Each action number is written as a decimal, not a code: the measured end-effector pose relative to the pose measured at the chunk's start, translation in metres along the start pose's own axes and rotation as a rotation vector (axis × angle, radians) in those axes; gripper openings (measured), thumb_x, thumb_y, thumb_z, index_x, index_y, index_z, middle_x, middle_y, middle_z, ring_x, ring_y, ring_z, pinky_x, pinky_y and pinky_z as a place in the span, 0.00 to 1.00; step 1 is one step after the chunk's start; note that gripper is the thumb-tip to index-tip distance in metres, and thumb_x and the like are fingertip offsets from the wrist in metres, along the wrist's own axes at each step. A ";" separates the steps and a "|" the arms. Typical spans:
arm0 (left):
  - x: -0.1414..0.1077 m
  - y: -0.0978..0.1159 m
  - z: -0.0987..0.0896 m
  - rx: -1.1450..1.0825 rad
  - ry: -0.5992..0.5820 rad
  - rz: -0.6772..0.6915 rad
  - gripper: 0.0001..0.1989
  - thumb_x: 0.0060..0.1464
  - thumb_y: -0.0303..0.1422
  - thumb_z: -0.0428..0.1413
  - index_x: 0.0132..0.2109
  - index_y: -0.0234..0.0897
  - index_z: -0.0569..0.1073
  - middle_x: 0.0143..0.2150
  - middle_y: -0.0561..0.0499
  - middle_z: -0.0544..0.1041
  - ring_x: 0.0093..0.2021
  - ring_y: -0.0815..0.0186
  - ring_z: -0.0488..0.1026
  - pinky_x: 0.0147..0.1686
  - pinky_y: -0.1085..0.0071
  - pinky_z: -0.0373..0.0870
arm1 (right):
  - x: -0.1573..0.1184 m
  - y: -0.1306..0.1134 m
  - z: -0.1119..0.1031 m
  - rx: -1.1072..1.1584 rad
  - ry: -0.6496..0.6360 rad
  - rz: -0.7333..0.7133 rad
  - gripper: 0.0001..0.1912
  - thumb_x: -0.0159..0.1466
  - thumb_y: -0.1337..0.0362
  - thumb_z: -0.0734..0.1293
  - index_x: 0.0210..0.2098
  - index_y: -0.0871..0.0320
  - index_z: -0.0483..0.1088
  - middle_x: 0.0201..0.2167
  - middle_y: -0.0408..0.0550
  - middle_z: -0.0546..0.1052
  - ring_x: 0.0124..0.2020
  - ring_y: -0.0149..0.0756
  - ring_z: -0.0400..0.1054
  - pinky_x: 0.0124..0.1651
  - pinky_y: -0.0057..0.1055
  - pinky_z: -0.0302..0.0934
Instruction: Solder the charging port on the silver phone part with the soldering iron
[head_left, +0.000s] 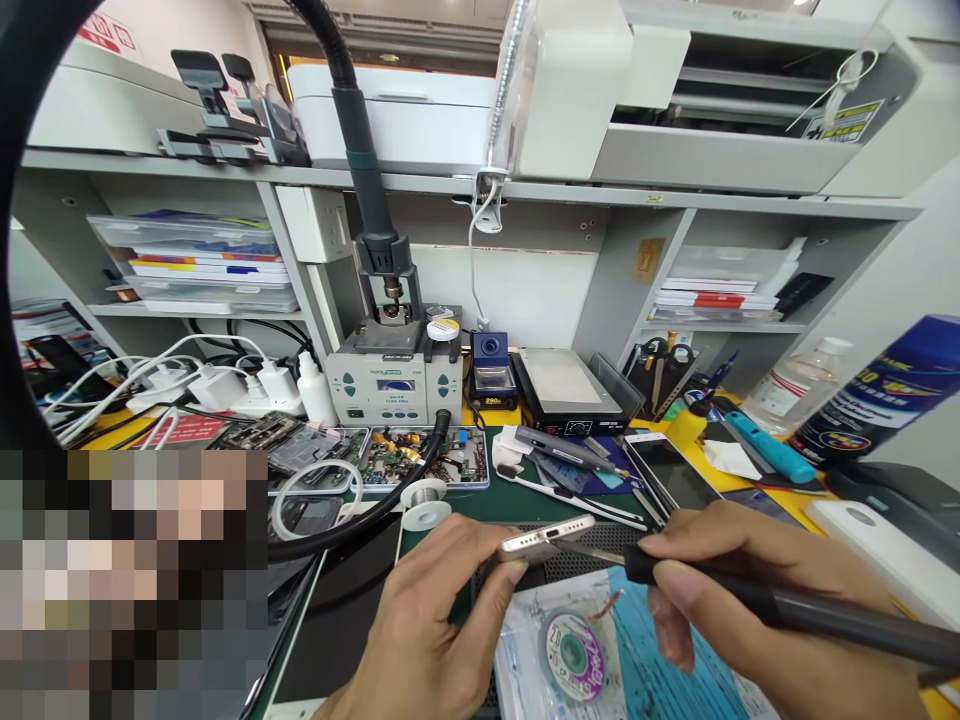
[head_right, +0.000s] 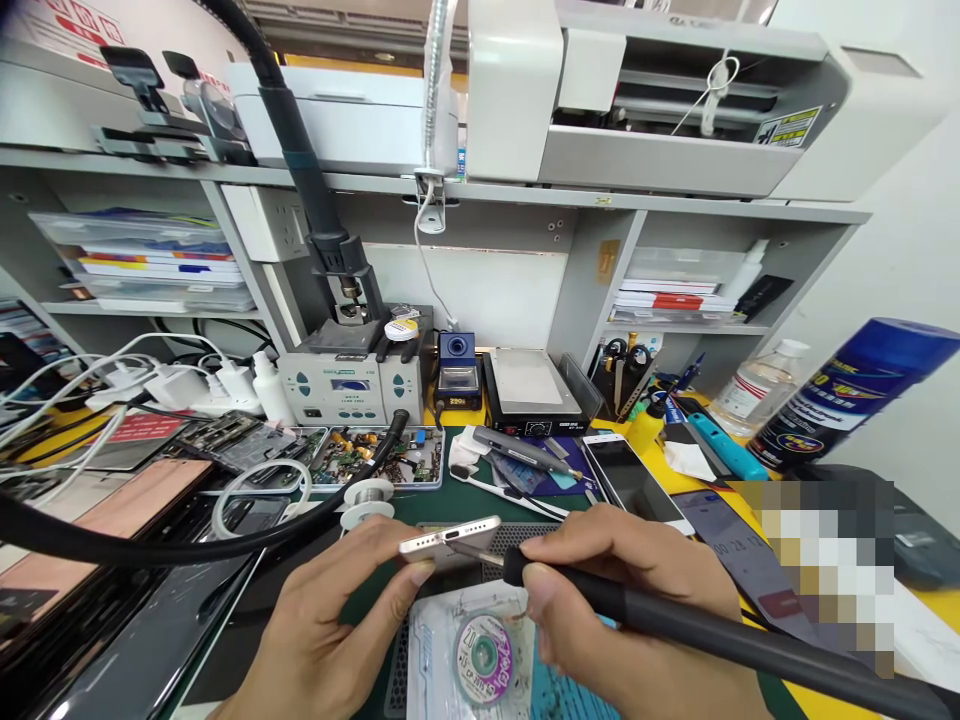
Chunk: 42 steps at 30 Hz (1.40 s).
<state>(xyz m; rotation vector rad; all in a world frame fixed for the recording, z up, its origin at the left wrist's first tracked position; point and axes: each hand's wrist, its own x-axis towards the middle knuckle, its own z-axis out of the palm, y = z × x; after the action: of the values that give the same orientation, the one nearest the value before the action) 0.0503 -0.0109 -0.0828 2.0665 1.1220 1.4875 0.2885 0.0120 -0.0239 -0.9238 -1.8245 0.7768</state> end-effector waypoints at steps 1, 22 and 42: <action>0.000 0.000 0.000 0.002 -0.001 -0.002 0.11 0.65 0.21 0.55 0.50 0.38 0.76 0.39 0.52 0.79 0.39 0.69 0.74 0.39 0.73 0.71 | 0.000 0.000 0.001 0.011 0.017 0.017 0.07 0.65 0.67 0.72 0.36 0.46 0.78 0.19 0.37 0.79 0.14 0.32 0.75 0.18 0.21 0.71; 0.001 0.002 -0.001 -0.009 -0.003 -0.018 0.14 0.66 0.22 0.55 0.53 0.41 0.78 0.40 0.52 0.80 0.38 0.68 0.75 0.39 0.72 0.72 | 0.001 -0.002 0.005 0.030 0.070 0.019 0.06 0.63 0.66 0.74 0.32 0.46 0.78 0.19 0.36 0.79 0.13 0.33 0.74 0.16 0.22 0.70; 0.000 0.002 -0.001 -0.002 -0.027 -0.042 0.14 0.66 0.22 0.54 0.54 0.41 0.77 0.42 0.50 0.80 0.40 0.66 0.75 0.41 0.71 0.72 | -0.003 -0.017 0.027 0.152 0.288 0.243 0.08 0.57 0.57 0.76 0.25 0.51 0.79 0.16 0.40 0.77 0.13 0.32 0.70 0.17 0.24 0.66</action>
<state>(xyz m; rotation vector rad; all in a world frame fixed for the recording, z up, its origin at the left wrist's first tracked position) 0.0501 -0.0123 -0.0812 2.0423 1.1460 1.4366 0.2598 -0.0030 -0.0217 -1.1079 -1.4008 0.8695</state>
